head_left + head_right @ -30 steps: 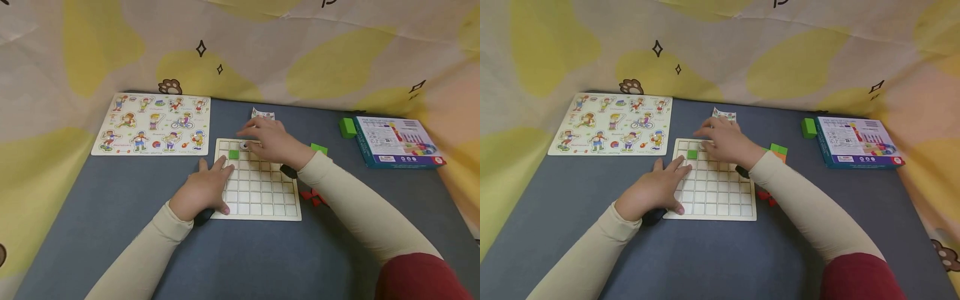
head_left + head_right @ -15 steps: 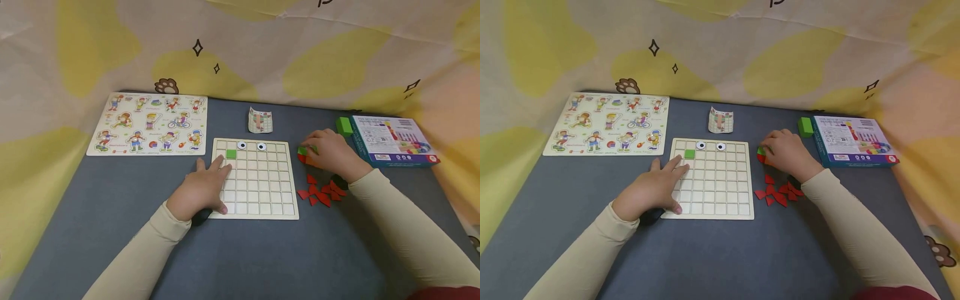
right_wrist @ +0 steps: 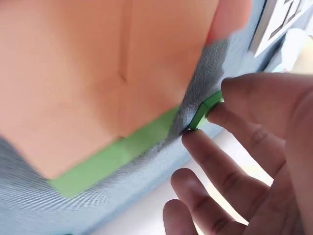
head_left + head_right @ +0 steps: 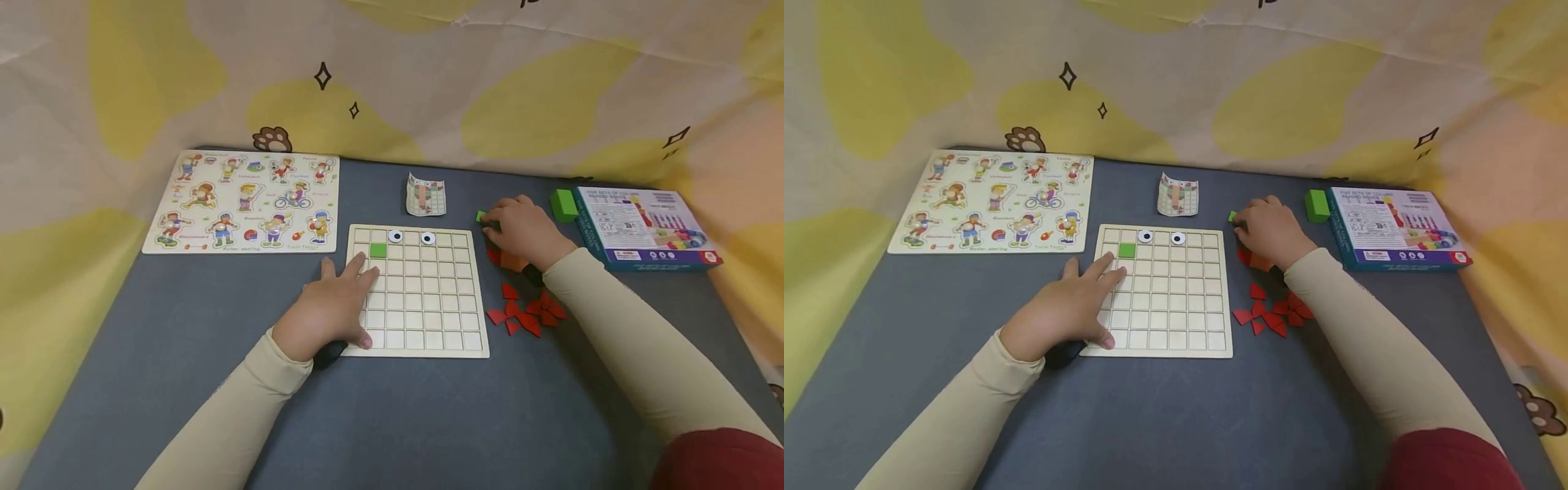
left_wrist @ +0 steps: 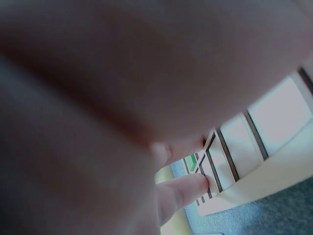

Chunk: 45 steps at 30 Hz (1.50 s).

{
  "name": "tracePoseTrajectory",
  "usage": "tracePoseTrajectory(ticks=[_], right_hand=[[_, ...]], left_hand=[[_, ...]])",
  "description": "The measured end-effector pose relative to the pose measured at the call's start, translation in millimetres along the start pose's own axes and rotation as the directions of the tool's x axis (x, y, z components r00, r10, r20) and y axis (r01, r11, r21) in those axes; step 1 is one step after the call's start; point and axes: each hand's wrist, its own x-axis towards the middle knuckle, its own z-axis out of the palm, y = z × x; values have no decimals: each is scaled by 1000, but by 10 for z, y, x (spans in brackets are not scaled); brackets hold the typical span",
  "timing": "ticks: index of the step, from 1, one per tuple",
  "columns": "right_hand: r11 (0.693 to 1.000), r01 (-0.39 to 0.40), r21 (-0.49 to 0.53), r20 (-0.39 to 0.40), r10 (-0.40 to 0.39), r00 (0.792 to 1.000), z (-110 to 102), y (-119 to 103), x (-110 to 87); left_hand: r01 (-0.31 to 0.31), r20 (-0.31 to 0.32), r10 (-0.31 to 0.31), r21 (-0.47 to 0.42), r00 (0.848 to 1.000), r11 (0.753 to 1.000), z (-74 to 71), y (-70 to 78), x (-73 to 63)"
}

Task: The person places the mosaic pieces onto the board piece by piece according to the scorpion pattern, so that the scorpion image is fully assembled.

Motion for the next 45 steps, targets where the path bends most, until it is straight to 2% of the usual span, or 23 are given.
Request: tracePoseTrajectory(ticks=[7, 11, 15, 21, 28, 32, 35, 37, 40, 43, 45], right_hand=[[998, -37, 53, 26, 36, 999, -73, 2, 219], [998, -52, 46, 17, 51, 999, -61, -2, 251], [998, -43, 49, -24, 44, 999, -8, 25, 252], [998, -8, 67, -70, 13, 997, 39, 44, 267], [997, 27, 66, -84, -21, 996, 38, -3, 261], [995, 89, 31, -151, -84, 985, -10, -135, 200], [977, 211, -16, -211, -209, 955, -30, -314, 130], [949, 311, -49, -238, -314, 919, -15, -436, 81], [893, 443, -77, -273, -446, 853, 28, -594, 17], [848, 522, -91, -302, -523, 797, 81, -691, -23], [830, 549, -99, -315, -549, 774, 109, -723, -39]], left_hand=[[1, 6, -1, 8, 1000, 1000, 3, 30, 18], [4, 9, -4, 10, 1000, 1000, 4, 42, 22], [9, 11, -9, 11, 1000, 1000, 11, 35, 31], [17, 18, -17, 7, 1000, 1000, 12, 27, 26], [20, 15, -20, 13, 1000, 1000, 22, 17, 18], [16, 6, -16, 13, 1000, 1000, 15, 13, 15], [16, 0, -16, 11, 1000, 1000, 8, 11, 14], [16, -1, -16, 10, 1000, 1000, 5, 9, 13], [15, -4, -14, 8, 1000, 1000, 2, 4, 14], [12, -3, -12, 9, 1000, 1000, 1, -1, 16], [11, -3, -11, 10, 1000, 1000, 2, -2, 17]])
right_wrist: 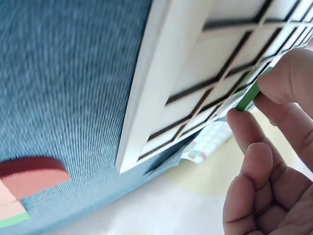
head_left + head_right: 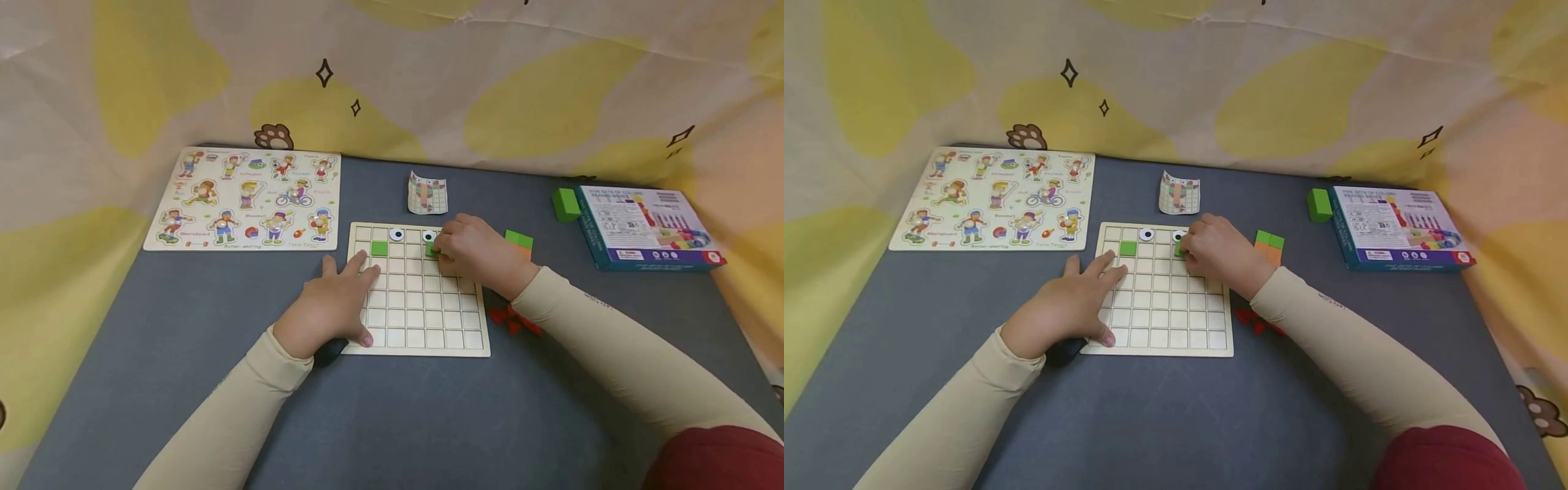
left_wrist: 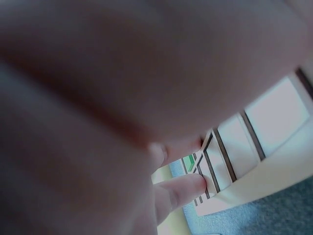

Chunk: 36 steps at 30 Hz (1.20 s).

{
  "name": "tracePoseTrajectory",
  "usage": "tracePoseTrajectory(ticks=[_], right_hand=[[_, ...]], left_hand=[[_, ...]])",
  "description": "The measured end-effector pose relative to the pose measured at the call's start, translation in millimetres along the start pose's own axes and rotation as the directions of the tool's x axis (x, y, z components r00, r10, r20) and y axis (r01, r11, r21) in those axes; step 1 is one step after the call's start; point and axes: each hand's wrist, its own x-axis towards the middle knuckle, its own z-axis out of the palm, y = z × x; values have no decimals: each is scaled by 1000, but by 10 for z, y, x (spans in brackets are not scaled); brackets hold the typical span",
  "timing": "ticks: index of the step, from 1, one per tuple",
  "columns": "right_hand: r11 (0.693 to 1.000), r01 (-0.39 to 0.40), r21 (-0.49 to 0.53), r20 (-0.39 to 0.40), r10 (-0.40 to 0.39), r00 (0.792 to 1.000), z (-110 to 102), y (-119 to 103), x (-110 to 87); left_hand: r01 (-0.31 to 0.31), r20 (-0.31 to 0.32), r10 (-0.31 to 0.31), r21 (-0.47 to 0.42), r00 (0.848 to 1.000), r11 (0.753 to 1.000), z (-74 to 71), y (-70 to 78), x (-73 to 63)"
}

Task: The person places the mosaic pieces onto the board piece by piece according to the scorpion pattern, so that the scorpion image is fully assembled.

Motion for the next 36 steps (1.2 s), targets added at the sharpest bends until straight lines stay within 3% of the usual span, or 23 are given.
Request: tracePoseTrajectory(ticks=[10, 24, 30, 36], right_hand=[[1000, 25, -2, 6, -25, 1000, 30, 22, -33], [999, -10, 53, 73, 6, 997, -33, 140, -222], [995, -100, 7, 145, 98, 985, -78, 111, -172], [975, -212, 65, 233, 192, 953, -117, 81, -90]], left_hand=[[-3, -8, 3, 3, 1000, 1000, 3, -2, -3], [4, 1, -4, 14, 1000, 1000, 0, -3, 9], [2, 0, -2, 12, 1000, 1000, 11, -11, 16], [1, -7, -1, 9, 1000, 1000, 16, -5, 15]])
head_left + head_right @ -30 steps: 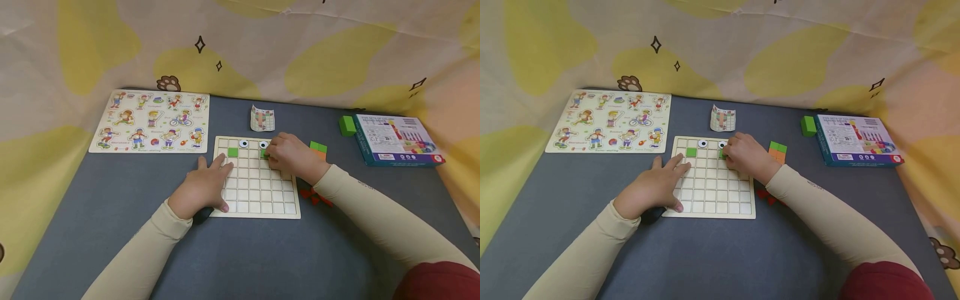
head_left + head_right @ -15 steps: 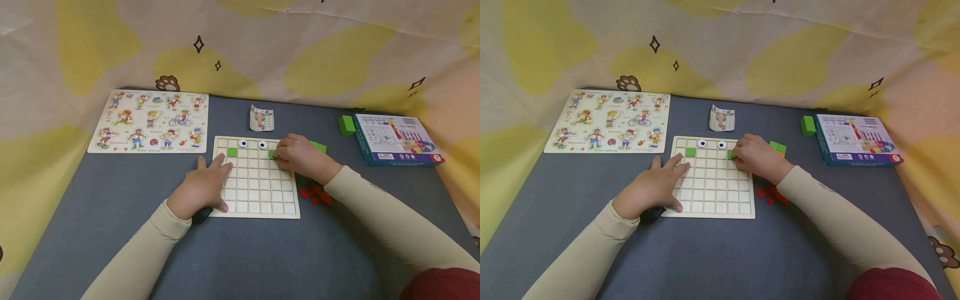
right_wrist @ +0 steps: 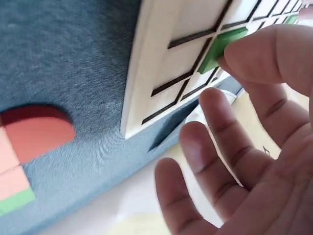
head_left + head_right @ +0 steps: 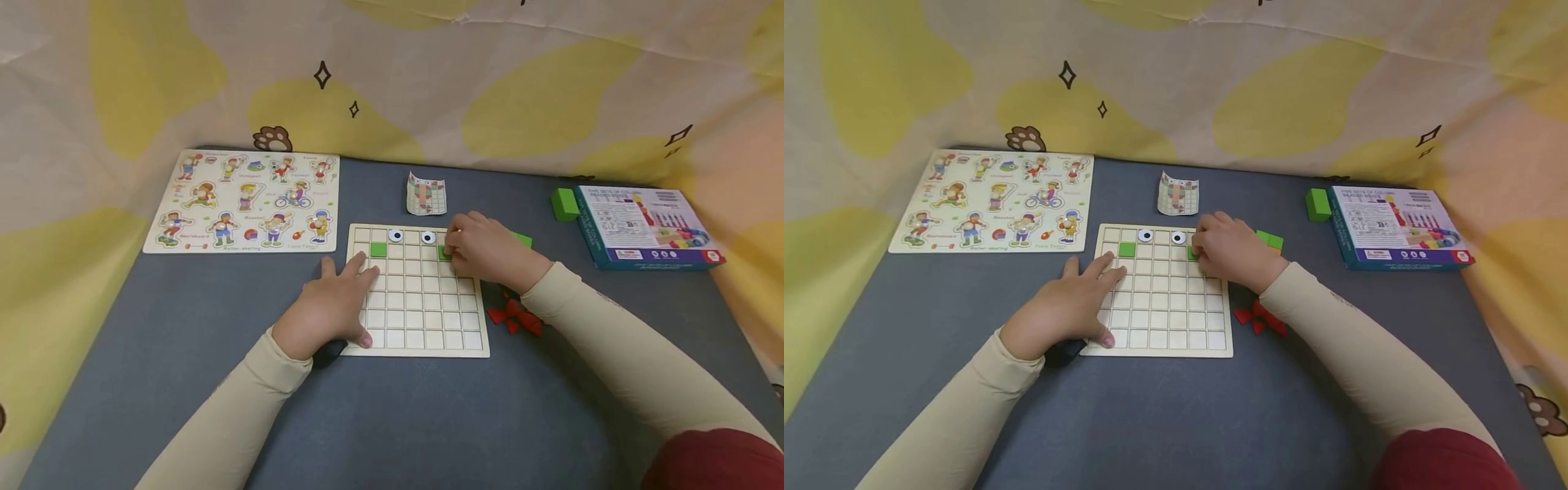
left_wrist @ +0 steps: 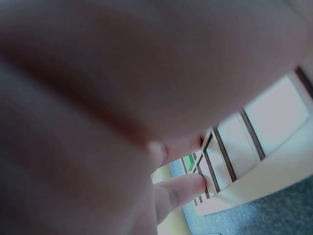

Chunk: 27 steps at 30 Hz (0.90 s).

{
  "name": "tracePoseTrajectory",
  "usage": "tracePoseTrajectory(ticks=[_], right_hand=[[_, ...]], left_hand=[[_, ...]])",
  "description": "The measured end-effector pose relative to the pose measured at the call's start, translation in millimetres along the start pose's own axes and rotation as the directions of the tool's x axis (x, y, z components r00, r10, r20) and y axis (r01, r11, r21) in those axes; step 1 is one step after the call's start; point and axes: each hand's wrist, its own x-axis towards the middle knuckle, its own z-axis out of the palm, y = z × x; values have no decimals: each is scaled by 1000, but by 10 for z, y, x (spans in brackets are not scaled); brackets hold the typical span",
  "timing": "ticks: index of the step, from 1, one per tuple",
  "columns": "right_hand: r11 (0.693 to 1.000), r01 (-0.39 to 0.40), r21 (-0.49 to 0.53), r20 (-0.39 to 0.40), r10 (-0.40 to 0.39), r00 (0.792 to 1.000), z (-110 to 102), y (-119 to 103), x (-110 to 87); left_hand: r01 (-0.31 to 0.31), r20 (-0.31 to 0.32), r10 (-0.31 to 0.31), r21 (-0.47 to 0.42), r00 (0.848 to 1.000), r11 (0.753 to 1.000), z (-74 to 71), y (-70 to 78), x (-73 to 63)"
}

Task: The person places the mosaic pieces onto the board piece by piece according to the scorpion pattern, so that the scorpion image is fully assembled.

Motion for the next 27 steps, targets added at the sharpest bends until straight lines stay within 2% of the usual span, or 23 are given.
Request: tracePoseTrajectory(ticks=[8, 11, 14, 17, 20, 23, 27], right_hand=[[998, -56, 2, 22, 56, 998, -6, -17, 34], [991, -131, 20, -7, 131, 991, -174, 61, -2], [970, -231, 73, -75, 236, 969, -416, 206, -127], [956, -274, 105, -121, 286, 951, -586, 364, -300], [945, -309, 107, -85, 318, 944, -641, 462, -465], [932, -347, 110, -21, 351, 936, -576, 507, -591], [940, -319, 121, 26, 319, 948, -384, 477, -674]], left_hand=[[2, 6, -2, -16, 1000, 1000, 8, 2, -6], [2, -2, -2, -12, 1000, 1000, 8, -12, -4], [-2, -4, 2, -8, 1000, 1000, 11, -12, 4], [0, 3, 0, -5, 1000, 1000, 18, -8, 10], [2, 8, -2, -5, 1000, 1000, 19, -4, 13], [-3, 4, 3, -5, 1000, 1000, 13, -3, 14], [-7, 1, 7, -7, 1000, 1000, 1, -6, 8]])
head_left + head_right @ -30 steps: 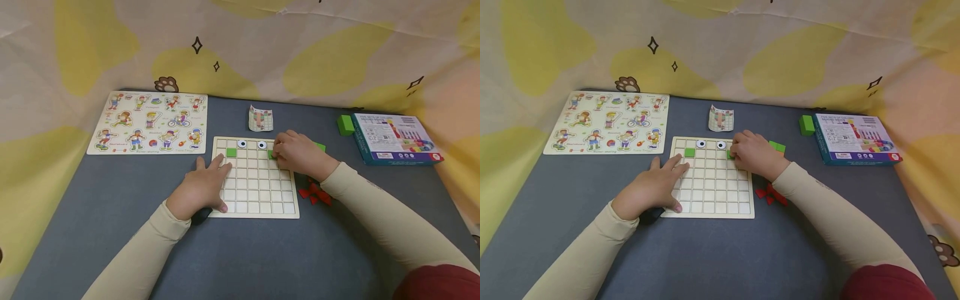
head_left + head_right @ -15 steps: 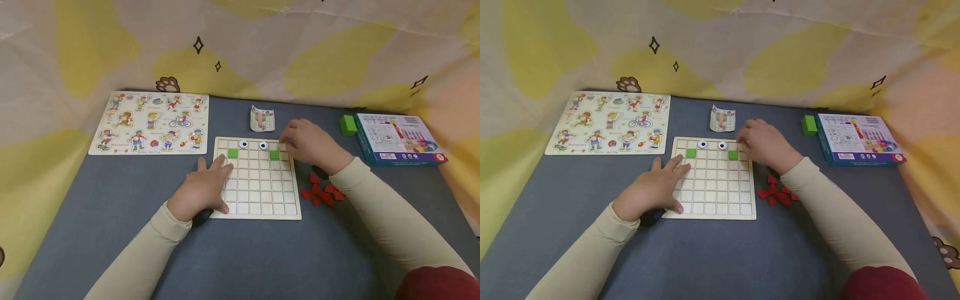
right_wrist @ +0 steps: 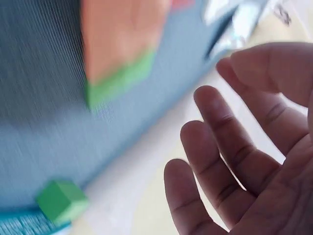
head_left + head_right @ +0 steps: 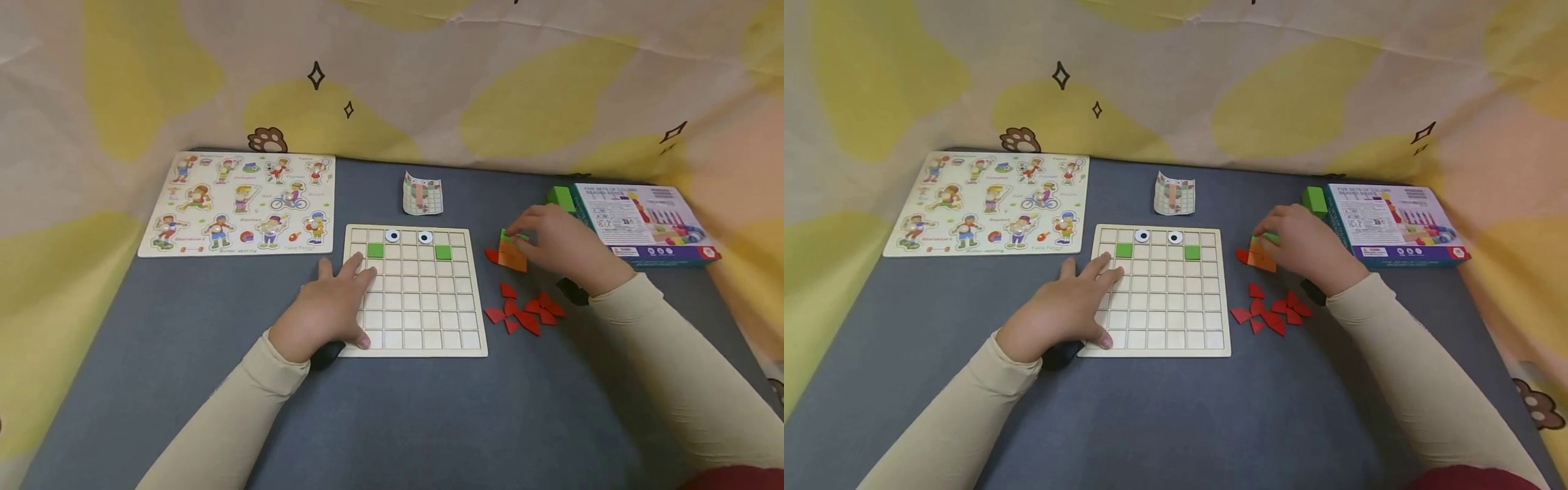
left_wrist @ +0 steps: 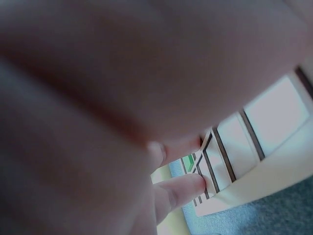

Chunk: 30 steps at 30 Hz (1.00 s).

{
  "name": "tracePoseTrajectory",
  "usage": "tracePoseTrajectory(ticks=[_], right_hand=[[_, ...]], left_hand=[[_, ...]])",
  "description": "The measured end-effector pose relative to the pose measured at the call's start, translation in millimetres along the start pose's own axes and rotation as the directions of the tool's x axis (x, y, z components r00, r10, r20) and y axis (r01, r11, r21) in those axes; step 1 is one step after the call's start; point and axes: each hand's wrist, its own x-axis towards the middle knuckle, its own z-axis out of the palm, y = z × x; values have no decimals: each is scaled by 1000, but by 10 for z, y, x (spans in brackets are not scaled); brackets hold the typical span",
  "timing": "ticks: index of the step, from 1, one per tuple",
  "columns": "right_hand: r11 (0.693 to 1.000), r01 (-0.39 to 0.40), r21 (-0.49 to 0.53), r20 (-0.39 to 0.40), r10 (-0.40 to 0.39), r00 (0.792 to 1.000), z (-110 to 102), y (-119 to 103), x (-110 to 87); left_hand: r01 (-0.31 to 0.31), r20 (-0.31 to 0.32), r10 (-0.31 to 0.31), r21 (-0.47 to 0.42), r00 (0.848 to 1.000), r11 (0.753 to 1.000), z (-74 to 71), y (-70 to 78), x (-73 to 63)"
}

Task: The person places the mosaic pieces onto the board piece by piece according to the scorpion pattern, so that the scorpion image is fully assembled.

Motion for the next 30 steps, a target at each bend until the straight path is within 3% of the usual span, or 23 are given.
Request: tracePoseTrajectory(ticks=[4, 8, 18, 30], right_hand=[[995, 96, -38, 11, -96, 995, 216, -39, -29], [985, 135, -103, -7, -136, 991, 356, -49, -26], [984, 147, -97, -38, -151, 988, 458, -87, 66], [995, 75, -68, 18, -74, 997, 413, -138, 156]], left_hand=[[-1, 0, 1, -3, 1000, 1000, -2, -13, -14], [-4, 4, 4, -4, 1000, 1000, -1, -14, -17], [-10, -10, 9, -5, 1000, 1000, -3, -13, -10], [-2, -9, 2, -4, 1000, 1000, 10, -16, -3]])
